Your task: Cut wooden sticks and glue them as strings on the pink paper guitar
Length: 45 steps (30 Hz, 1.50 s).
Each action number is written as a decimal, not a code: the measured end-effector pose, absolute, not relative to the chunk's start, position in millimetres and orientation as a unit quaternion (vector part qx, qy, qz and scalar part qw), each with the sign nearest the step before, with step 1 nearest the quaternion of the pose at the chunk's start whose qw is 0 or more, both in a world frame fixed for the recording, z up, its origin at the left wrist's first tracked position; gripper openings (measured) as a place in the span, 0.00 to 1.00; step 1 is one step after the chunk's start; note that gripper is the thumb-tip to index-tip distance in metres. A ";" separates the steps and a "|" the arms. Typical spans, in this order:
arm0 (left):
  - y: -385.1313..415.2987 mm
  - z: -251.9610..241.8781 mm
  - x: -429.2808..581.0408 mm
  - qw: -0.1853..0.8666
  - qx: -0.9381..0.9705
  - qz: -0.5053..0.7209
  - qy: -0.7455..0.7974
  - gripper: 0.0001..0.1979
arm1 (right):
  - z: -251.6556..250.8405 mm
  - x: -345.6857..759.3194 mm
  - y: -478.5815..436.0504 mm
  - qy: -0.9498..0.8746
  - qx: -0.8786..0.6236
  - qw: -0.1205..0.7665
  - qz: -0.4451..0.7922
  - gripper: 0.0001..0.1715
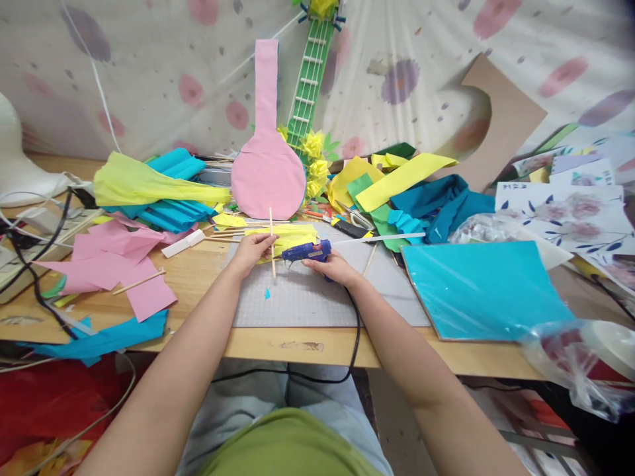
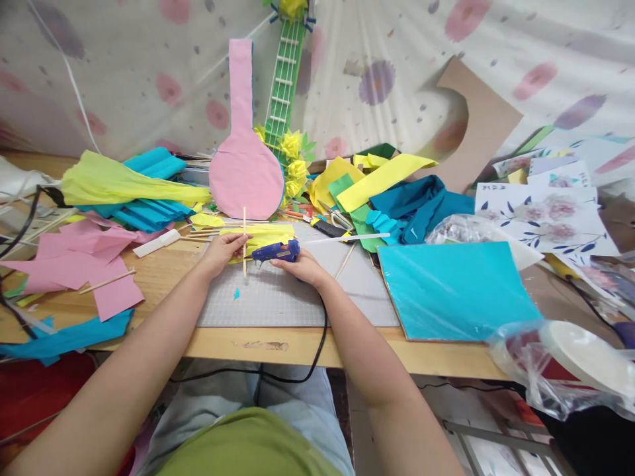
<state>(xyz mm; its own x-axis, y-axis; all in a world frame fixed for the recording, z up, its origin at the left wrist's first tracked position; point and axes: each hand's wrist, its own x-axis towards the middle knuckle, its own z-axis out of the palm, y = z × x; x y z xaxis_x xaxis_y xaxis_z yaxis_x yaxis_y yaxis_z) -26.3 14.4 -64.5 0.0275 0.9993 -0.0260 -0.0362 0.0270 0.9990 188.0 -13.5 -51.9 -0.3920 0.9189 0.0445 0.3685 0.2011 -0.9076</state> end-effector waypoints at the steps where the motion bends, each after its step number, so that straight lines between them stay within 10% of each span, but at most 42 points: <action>1: 14.3 -64.6 -26.4 0.522 0.491 0.495 0.491 0.23 | -52.6 188.0 -13.2 -0.711 -0.452 0.316 0.436 0.22; 45: 14.1 -65.4 -26.9 0.508 0.522 0.461 0.508 0.20 | -56.7 177.8 -10.5 -0.734 -0.418 0.363 0.394 0.24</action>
<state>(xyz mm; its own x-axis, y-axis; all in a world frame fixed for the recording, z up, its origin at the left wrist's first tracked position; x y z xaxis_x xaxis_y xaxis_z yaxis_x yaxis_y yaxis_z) -26.9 14.1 -65.4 0.0601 0.9976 -0.0344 0.0618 0.0306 0.9976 177.8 -10.5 -56.7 -0.3881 0.8988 0.2039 0.3274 0.3413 -0.8811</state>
